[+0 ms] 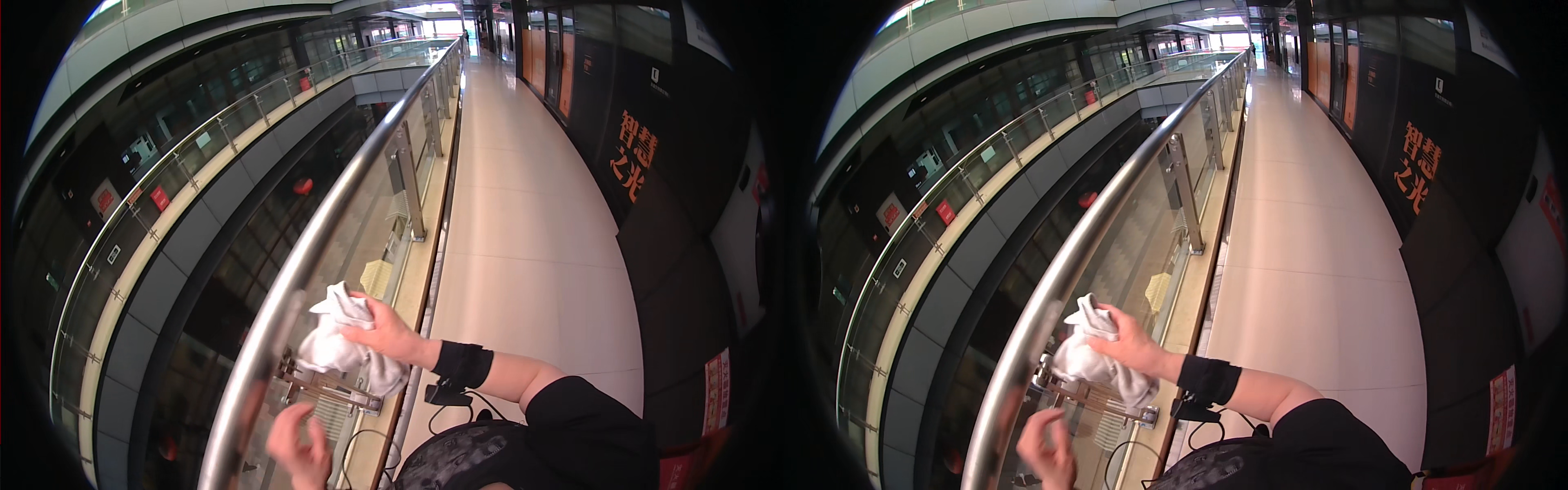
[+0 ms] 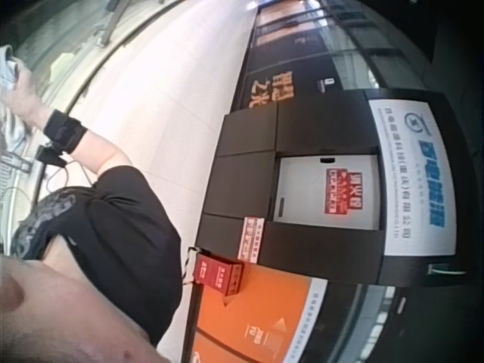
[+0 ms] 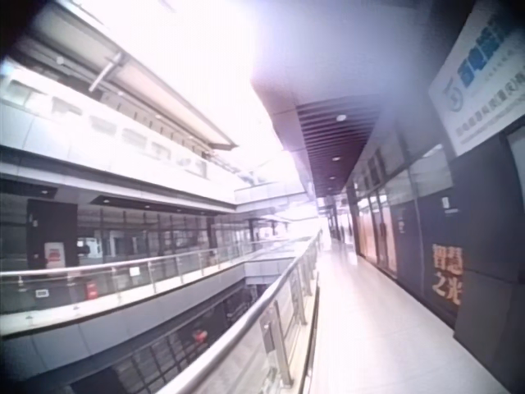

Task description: Cleaning a glass railing and metal handrail in a mall hallway using a white cloth.

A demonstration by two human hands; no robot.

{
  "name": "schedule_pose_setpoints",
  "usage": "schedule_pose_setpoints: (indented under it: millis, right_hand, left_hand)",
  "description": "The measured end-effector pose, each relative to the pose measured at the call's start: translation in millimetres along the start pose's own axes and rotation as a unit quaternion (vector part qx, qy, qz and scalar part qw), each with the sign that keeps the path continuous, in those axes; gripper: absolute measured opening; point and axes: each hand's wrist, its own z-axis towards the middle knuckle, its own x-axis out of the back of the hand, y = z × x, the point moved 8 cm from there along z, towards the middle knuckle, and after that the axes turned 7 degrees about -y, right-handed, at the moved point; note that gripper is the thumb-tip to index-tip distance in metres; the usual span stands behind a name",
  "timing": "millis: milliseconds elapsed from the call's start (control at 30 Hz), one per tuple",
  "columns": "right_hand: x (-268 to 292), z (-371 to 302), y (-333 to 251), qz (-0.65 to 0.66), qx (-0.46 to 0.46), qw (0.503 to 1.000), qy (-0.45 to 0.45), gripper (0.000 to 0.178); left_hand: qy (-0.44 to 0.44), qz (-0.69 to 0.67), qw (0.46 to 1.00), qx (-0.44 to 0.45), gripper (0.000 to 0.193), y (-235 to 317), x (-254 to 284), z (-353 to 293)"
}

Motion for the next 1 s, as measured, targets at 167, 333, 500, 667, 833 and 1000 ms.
schedule_pose_setpoints:
  millis: [167, 333, 500, 667, 833, 1000]
  right_hand:
    - [41.3, -37.1, -6.1, 0.056, -0.075, 0.994, -0.053, 0.046]
    - [94.2, -73.1, 14.3, 0.082, -0.166, 0.980, -0.076, 0.043]
    - [168.5, -98.4, 12.2, 0.080, -0.201, 0.976, 0.026, 0.034]
    - [214.5, -119.4, 25.6, 0.085, -0.161, 0.981, 0.072, 0.031]
    - [224.9, -135.6, 42.4, -0.042, -0.173, 0.984, 0.014, 0.024]
    - [249.1, -135.8, 17.0, -0.140, -0.159, 0.973, 0.092, 0.021]
  left_hand:
    - [-0.258, -0.527, 0.788, 0.185, 0.059, -26.2, -179.8, 23.9]
    - [-0.195, -0.692, 0.660, 0.219, 0.052, 8.5, -248.3, 60.0]
    - [-0.170, -0.654, 0.686, 0.270, 0.037, 41.2, -282.6, 96.6]
    - [-0.135, -0.662, 0.692, 0.253, 0.040, 45.9, -302.7, 115.2]
    - [-0.104, -0.714, 0.621, 0.307, 0.042, 43.5, -321.2, 108.7]
    - [-0.083, -0.639, 0.680, 0.351, 0.039, 7.7, -317.8, 93.0]
